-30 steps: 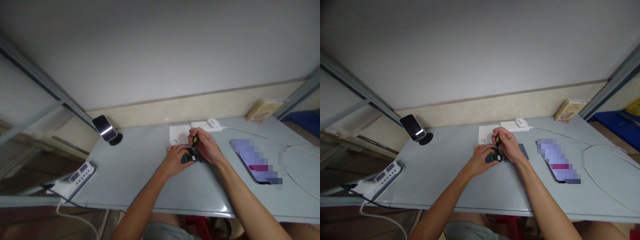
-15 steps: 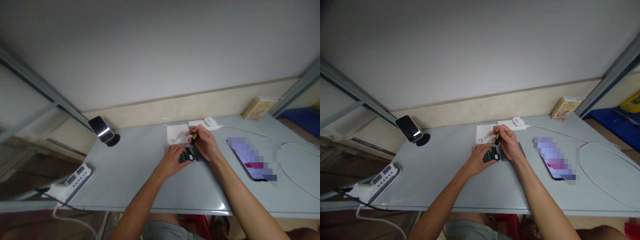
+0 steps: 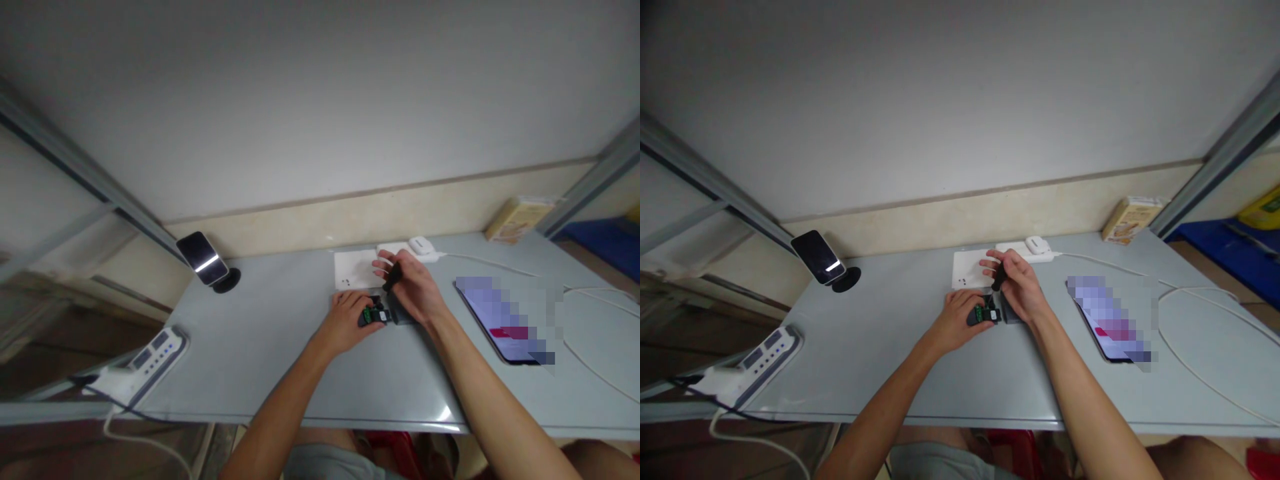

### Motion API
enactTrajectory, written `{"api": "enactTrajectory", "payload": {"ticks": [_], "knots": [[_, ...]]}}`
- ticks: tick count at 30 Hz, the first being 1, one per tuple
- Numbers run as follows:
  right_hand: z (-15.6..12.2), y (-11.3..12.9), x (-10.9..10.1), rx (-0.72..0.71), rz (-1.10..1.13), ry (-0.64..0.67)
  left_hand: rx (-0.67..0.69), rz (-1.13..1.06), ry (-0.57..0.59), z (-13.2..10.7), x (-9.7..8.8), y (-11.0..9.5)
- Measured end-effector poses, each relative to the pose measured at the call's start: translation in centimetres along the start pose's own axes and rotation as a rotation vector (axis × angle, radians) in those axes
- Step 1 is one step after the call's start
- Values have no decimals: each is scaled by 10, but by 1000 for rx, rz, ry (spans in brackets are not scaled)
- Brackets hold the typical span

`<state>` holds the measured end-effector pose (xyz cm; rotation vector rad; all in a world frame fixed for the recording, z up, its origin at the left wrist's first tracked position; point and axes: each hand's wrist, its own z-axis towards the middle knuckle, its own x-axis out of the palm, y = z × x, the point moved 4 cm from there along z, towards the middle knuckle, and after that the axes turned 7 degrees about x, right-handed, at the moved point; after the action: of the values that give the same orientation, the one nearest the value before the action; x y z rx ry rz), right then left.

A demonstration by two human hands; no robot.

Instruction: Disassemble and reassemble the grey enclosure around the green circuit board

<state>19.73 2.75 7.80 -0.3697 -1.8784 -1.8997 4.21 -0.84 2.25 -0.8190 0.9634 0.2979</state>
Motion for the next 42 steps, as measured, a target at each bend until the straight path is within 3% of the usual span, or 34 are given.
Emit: {"api": "enactTrajectory", "payload": {"ticks": [10,17,21,24,28,42], "knots": [[0,-2,5,34,63,57,-10,-14,7,0,-2,-2],[-9,-3,11,109,18,184,27,1,-4,0,-2,-1],[-2,-3,8,40,101,154,27,-18,-26,0,-1,1],[1,-5,4,73,158,133,22,-26,-33,0,0,2],[-3,-5,3,129,160,166,31,-29,-38,0,2,2],[-1,-3,1,76,110,106,56,-54,-71,1,5,6]]}}
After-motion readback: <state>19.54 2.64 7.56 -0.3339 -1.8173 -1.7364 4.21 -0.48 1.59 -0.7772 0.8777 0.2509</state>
